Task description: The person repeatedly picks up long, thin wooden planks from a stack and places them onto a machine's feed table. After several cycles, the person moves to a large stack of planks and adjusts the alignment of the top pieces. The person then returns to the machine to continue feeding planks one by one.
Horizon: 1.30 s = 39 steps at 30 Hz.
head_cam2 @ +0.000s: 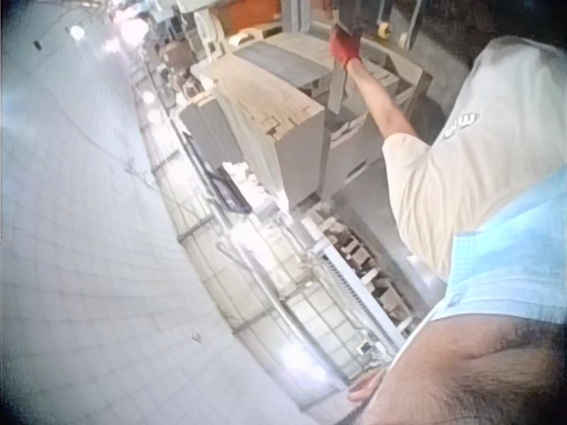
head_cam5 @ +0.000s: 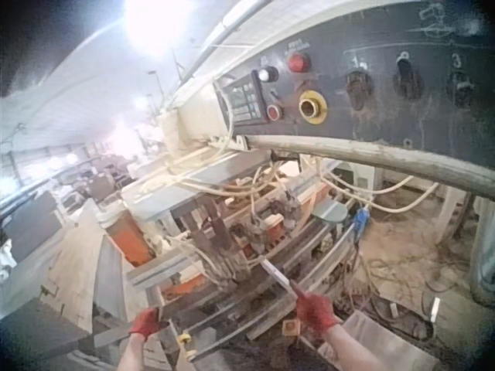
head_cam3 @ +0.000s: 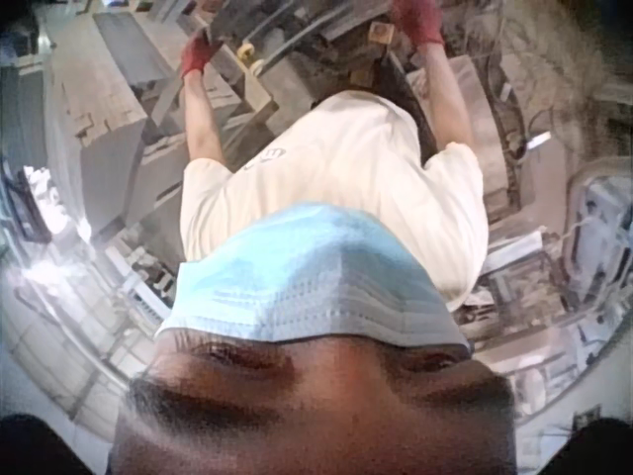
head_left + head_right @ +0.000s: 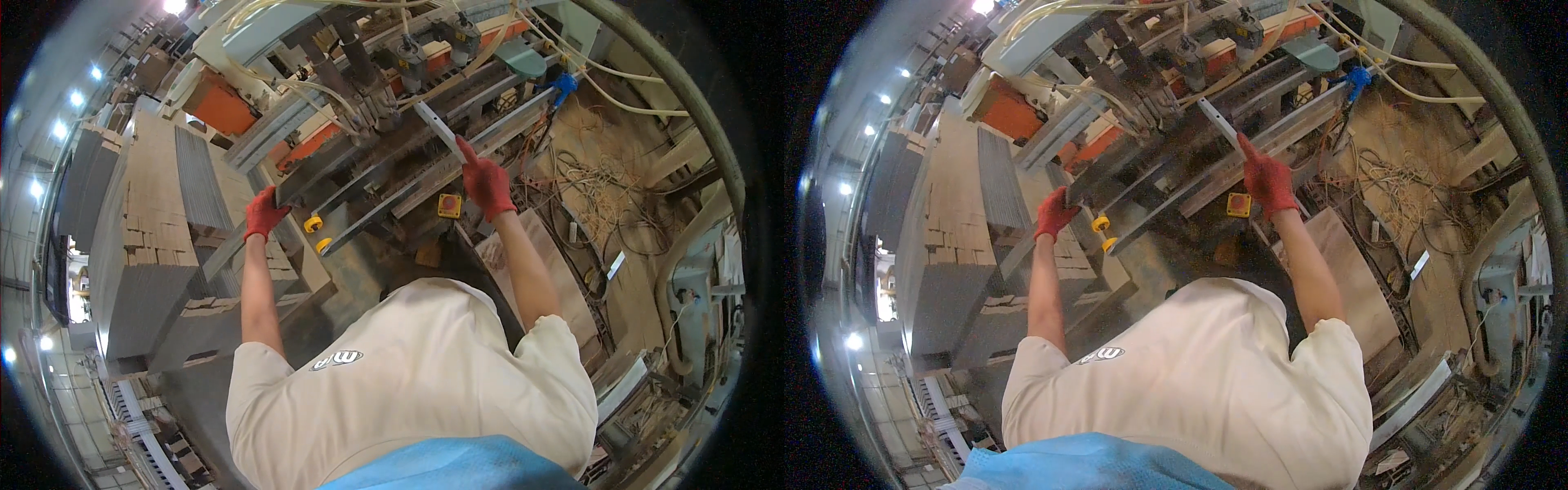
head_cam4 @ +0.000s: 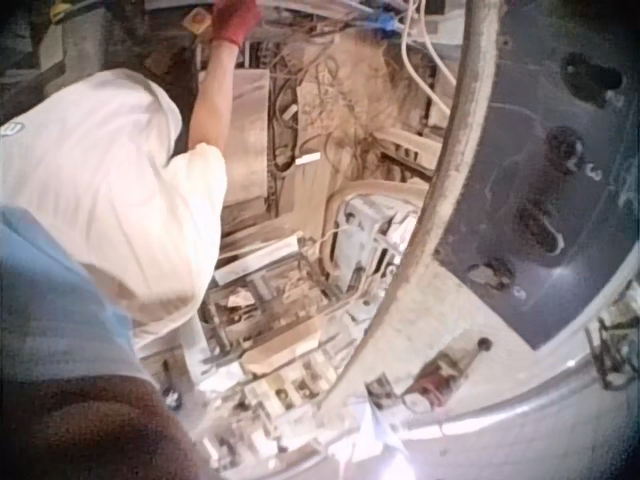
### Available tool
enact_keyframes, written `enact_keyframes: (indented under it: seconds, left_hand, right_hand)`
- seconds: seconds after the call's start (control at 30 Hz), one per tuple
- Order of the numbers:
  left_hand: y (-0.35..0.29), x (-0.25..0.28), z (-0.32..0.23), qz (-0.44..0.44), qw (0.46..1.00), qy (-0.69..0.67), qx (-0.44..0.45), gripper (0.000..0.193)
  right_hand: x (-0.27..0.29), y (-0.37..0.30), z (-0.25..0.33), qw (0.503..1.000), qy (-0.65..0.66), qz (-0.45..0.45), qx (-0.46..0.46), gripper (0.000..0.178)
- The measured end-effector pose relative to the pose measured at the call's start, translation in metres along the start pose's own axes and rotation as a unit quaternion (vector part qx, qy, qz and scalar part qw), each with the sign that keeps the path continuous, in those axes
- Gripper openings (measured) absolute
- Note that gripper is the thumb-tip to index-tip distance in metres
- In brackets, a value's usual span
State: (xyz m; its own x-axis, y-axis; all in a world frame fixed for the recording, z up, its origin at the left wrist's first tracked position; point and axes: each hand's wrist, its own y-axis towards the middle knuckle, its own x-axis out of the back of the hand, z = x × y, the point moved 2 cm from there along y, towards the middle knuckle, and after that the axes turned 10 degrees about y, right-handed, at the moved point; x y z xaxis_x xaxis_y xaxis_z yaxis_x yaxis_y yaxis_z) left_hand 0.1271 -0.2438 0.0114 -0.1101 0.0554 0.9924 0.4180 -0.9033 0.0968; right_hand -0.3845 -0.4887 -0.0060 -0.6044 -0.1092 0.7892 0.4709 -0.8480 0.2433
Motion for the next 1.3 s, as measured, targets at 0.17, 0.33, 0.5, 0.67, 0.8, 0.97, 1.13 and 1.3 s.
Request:
enact_keyframes:
  seconds: [0.17,0.33,0.5,0.67,0.8,0.97,1.13,1.3]
  left_hand:
    - [-0.002,-0.008,0.01,0.0,1.0,-0.018,0.008,0.061]
    - [-0.008,-0.005,-0.002,0.029,0.999,-0.01,0.044,0.061]
    - [-0.053,-0.007,0.021,0.025,0.995,-0.07,0.064,0.065]
    - [-0.169,-0.001,0.006,0.023,0.989,-0.063,0.132,0.071]
    - [-0.268,0.021,-0.026,0.052,0.961,-0.019,0.27,0.075]
    - [-0.399,0.043,-0.104,-0.104,0.917,0.145,0.358,0.066]
    - [-0.498,0.062,-0.197,-0.228,0.808,0.338,0.424,0.054]
    - [-0.561,0.088,-0.297,-0.231,0.737,0.453,0.445,0.049]
  right_hand:
    - [-0.001,0.0,0.002,1.0,0.001,0.013,-0.001,0.067]
    - [0.011,-0.01,0.004,0.99,0.119,0.038,-0.071,0.065]
    - [-0.035,-0.016,-0.021,0.827,0.561,0.011,-0.041,0.059]
    - [-0.031,-0.031,0.011,0.697,0.69,0.094,-0.172,0.052]
    - [-0.043,-0.025,-0.008,0.748,0.64,0.094,-0.151,0.048]
    - [0.012,-0.038,0.042,0.949,0.268,-0.143,0.085,0.044]
    - [-0.038,-0.121,0.127,0.7,0.656,0.216,-0.181,0.057]
    - [-0.07,-0.21,0.2,0.435,0.656,0.466,-0.405,0.029]
